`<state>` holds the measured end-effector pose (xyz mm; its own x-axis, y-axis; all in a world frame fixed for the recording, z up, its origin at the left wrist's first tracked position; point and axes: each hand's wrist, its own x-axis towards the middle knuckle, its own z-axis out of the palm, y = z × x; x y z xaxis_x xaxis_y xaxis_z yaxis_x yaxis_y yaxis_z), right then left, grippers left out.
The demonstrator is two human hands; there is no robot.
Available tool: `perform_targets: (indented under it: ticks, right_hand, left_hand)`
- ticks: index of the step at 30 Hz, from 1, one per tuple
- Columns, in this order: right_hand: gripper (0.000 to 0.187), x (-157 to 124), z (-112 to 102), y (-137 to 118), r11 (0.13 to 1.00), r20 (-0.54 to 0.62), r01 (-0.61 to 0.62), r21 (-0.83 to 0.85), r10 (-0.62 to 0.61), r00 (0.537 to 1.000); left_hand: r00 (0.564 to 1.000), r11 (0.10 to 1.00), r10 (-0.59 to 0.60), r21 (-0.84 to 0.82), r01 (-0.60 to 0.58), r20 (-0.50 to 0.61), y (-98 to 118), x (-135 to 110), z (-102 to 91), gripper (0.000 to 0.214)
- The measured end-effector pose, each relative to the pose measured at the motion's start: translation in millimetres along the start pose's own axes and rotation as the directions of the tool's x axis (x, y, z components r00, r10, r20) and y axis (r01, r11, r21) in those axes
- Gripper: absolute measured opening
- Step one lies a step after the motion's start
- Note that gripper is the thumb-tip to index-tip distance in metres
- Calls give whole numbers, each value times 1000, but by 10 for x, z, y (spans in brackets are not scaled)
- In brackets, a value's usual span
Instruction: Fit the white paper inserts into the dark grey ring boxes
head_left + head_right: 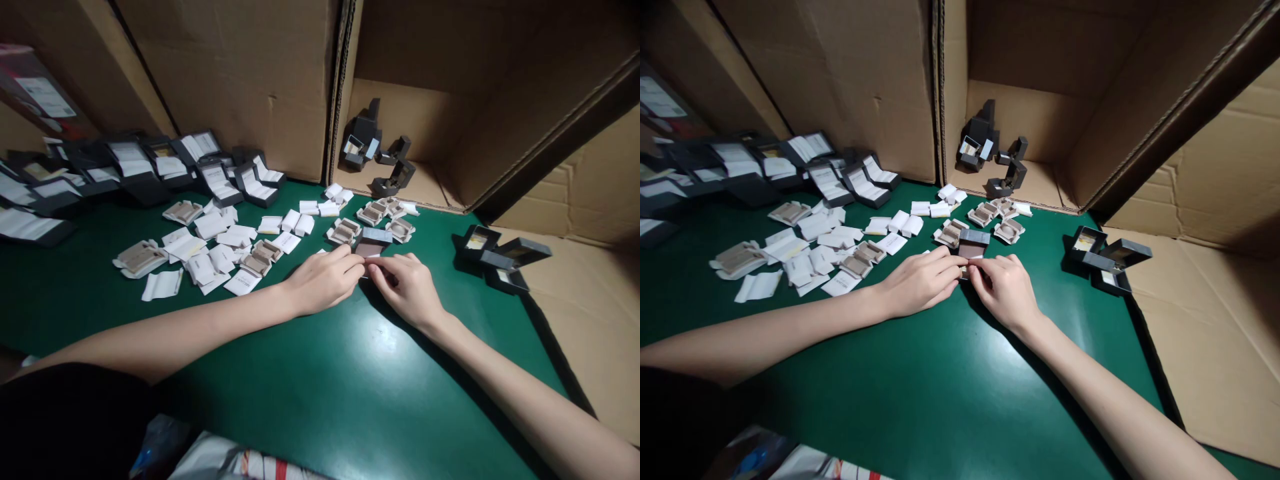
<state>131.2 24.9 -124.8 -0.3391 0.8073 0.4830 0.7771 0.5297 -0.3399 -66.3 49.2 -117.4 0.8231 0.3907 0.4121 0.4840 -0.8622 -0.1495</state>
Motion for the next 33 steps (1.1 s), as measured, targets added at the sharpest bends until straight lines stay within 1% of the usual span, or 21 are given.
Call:
perform_targets:
  ticks: [7, 16, 22, 28, 33]
  right_hand:
    - [26, -16, 3, 25, 1000, -6, 28, 12, -28, 1000]
    - [27, -14, -3, -17, 995, 42, -60, -75, 63, 997]
    - [30, -6, -14, -35, 987, 72, -137, -85, 143, 987]
    - [35, -17, -6, -27, 973, 65, -127, -192, 142, 988]
    - [37, -31, 2, -5, 963, 64, -142, -230, 161, 985]
  left_hand:
    - [1000, 999, -28, -29, 28, 7, 7, -1, 11, 13]
    - [1000, 1000, -7, -3, 7, -21, -6, -3, 30, 14]
    - [1000, 1000, -8, -18, 8, -19, -1, -5, 26, 13]
    - [1000, 1000, -4, -5, 4, -1, -3, -1, 24, 16]
    - [1000, 1000, -7, 11, 7, 12, 0, 5, 25, 16]
